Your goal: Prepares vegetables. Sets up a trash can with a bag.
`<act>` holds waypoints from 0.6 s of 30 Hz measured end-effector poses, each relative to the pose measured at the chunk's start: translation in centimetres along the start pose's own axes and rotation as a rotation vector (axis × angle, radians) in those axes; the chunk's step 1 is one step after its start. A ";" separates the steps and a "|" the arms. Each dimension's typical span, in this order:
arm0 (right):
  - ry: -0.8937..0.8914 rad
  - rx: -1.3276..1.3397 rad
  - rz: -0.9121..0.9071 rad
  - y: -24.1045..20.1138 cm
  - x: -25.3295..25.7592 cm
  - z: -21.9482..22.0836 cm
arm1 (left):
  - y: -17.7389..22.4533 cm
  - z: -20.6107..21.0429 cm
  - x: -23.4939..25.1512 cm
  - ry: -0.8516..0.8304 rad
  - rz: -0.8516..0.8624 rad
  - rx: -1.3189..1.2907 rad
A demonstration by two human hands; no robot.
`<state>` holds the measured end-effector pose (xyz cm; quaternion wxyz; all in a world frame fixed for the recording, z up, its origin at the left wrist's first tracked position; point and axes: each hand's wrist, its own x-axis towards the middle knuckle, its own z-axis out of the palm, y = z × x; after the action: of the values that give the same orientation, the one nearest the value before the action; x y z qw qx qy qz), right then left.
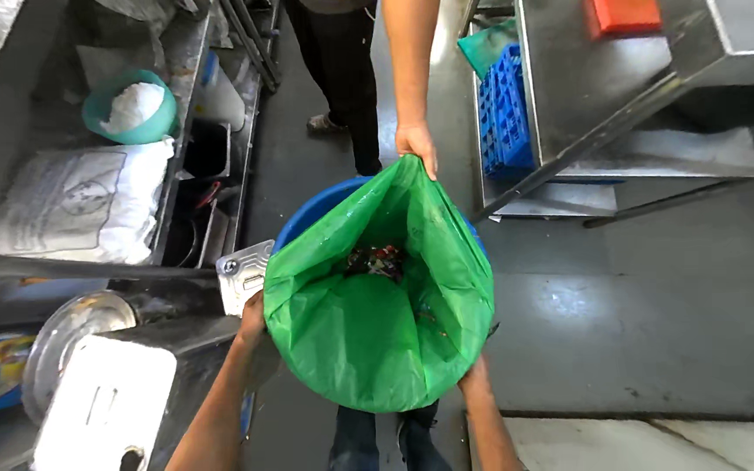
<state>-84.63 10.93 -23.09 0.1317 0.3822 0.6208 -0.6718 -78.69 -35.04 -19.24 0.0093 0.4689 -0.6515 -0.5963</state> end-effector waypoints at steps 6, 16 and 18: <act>-0.190 -0.023 -0.068 -1.4 3.6 -1.4 | 1.3 -0.2 3.5 -0.070 0.137 0.078; -0.237 0.186 -0.098 -6.2 5.8 -0.2 | 6.8 0.9 6.4 -0.179 -0.153 -0.067; -0.150 0.063 -0.154 -5.7 6.9 -0.2 | 7.7 1.2 7.1 -0.203 -0.093 -0.113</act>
<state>-92.92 14.24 -23.58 0.1136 0.2860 0.6152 -0.7259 -87.97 -39.66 -17.37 -0.0580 0.4343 -0.5922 -0.6762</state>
